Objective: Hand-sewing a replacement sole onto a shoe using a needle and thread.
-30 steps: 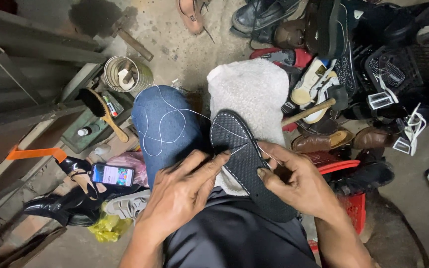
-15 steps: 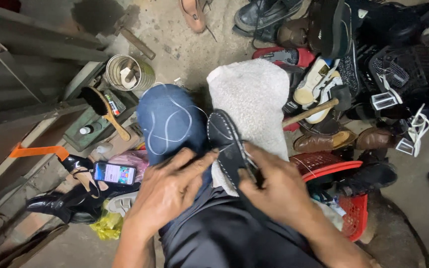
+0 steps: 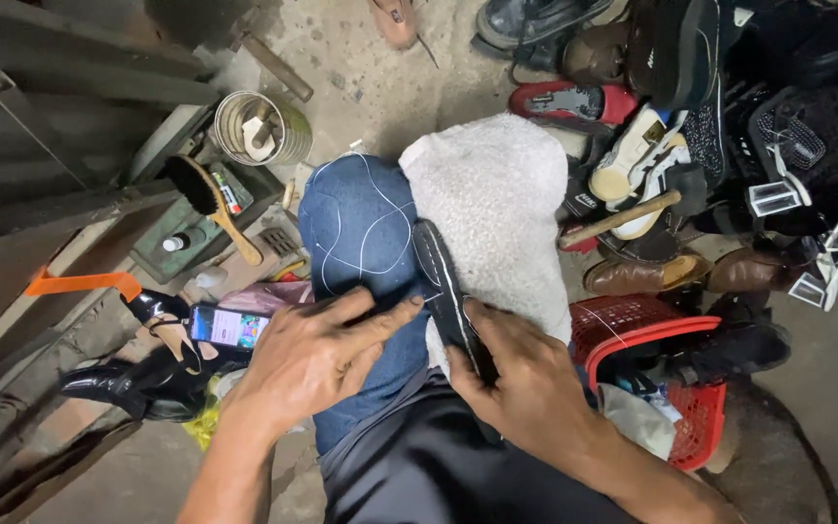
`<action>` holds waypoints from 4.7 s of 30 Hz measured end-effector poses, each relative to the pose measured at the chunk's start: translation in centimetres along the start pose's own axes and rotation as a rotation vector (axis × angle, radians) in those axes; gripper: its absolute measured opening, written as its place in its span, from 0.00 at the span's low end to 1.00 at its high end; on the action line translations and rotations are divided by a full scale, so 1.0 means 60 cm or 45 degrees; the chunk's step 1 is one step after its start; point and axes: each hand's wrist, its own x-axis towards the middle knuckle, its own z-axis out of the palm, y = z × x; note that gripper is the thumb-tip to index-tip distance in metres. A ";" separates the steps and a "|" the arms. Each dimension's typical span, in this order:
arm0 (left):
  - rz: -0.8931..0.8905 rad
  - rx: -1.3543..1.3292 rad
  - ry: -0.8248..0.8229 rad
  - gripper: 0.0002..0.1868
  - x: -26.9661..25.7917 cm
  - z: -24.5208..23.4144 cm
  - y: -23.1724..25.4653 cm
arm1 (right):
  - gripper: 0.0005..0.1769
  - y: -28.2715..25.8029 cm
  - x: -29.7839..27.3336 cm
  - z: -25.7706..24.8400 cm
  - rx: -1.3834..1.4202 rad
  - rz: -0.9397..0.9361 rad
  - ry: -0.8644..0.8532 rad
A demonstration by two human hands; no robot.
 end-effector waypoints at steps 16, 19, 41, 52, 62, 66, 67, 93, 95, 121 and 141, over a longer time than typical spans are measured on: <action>-0.025 -0.180 0.029 0.26 0.021 0.016 -0.005 | 0.25 0.017 0.020 -0.046 0.137 0.135 -0.256; 0.017 -0.086 0.136 0.29 0.009 0.039 0.011 | 0.07 0.060 0.018 -0.089 0.435 0.276 0.069; -0.072 -0.101 0.485 0.12 0.041 0.037 0.030 | 0.10 0.022 0.059 -0.028 0.409 0.079 0.068; -0.182 0.019 0.439 0.18 0.006 0.077 0.011 | 0.23 0.020 0.048 -0.039 0.233 -0.025 -0.055; -0.806 0.046 0.169 0.33 -0.076 0.050 -0.002 | 0.13 0.042 0.020 -0.057 0.449 0.095 -0.181; -0.767 -0.474 0.280 0.17 -0.039 0.048 0.022 | 0.09 0.026 0.010 -0.098 0.903 -0.018 0.112; -0.748 -0.475 0.279 0.17 -0.039 0.046 0.023 | 0.09 0.031 0.015 -0.104 0.894 -0.017 0.128; -0.417 0.219 0.679 0.09 0.014 0.072 0.062 | 0.45 -0.007 0.027 -0.012 0.183 0.460 -0.386; -0.353 0.180 0.689 0.08 0.033 0.088 0.057 | 0.46 -0.003 0.023 -0.014 0.251 0.470 -0.355; -1.849 -0.374 0.514 0.23 -0.427 0.114 -0.260 | 0.06 0.156 -0.023 -0.074 0.590 0.510 0.269; -0.320 -0.507 0.427 0.16 -0.007 0.094 0.047 | 0.09 0.008 0.049 -0.068 1.023 -0.052 -0.129</action>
